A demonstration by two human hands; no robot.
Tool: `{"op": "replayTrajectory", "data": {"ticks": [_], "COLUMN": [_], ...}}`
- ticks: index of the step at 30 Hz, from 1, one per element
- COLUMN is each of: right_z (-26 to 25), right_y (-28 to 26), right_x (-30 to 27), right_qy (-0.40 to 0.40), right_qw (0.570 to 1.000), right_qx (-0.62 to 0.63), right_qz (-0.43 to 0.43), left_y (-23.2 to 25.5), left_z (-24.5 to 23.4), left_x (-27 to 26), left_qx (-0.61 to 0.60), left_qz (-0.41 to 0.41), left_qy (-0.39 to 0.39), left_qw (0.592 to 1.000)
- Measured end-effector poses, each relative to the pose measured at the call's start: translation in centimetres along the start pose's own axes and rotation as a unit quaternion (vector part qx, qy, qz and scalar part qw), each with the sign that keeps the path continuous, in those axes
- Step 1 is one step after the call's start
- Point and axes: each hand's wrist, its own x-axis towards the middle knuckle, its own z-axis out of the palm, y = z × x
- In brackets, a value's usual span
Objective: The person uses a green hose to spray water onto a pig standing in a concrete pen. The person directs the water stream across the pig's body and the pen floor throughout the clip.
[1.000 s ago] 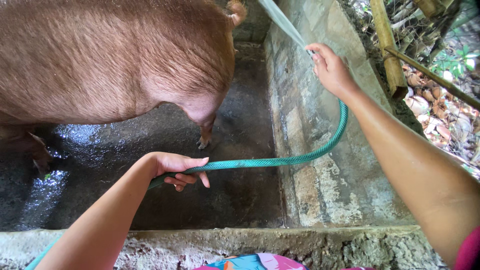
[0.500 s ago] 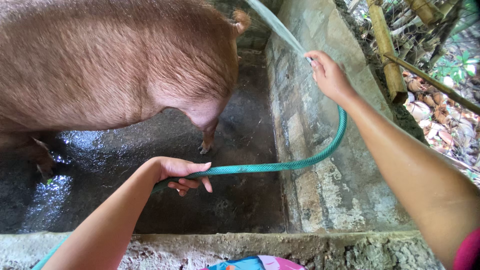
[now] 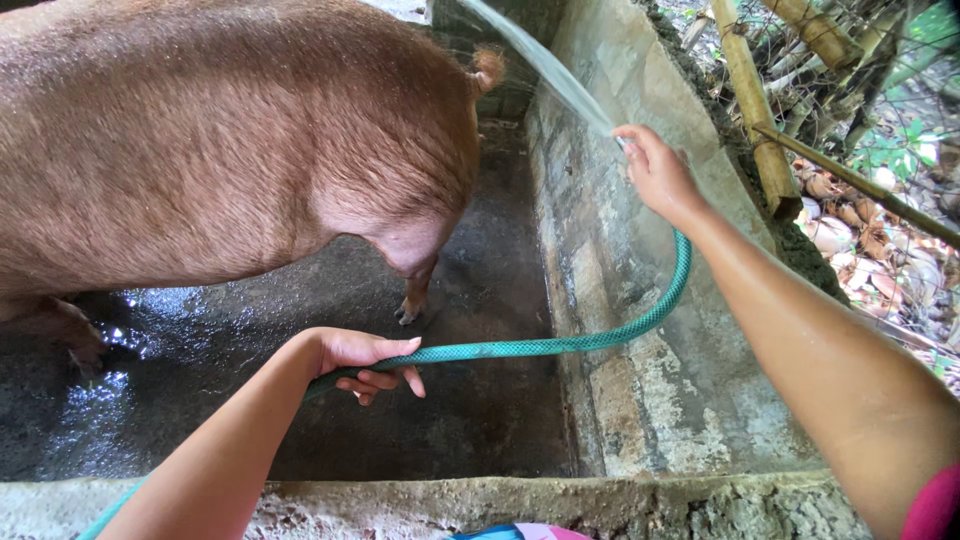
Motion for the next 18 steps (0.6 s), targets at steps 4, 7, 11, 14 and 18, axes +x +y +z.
{"op": "replayTrajectory", "data": {"ticks": [4, 7, 11, 14, 18], "right_z": [-0.5, -0.8, -0.9, -0.9, -1.1], "right_y": [1.9, 3.3, 4.4, 4.1, 3.1], "right_x": [-0.1, -0.2, -0.9, -1.2, -1.6], "right_qy": [0.034, 0.054, 0.056, 0.047, 0.028], "right_qw": [0.999, 0.997, 0.996, 0.996, 0.995], "right_qx": [-0.033, -0.023, -0.033, -0.009, -0.004], "right_qz": [0.024, 0.040, 0.059, 0.070, 0.098], "left_y": [0.0, 0.4, 0.9, 1.1, 0.9], "left_z": [0.0, 0.2, 0.7, 1.1, 0.9], "left_x": [-0.2, -0.6, -1.2, -1.2, -1.0], "left_qx": [-0.021, -0.025, -0.027, -0.033, -0.032], "left_qz": [0.004, 0.011, 0.021, 0.019, 0.018], "left_qy": [-0.010, 0.000, 0.003, 0.004, 0.005], "left_qw": [1.000, 1.000, 0.999, 0.999, 0.999]}}
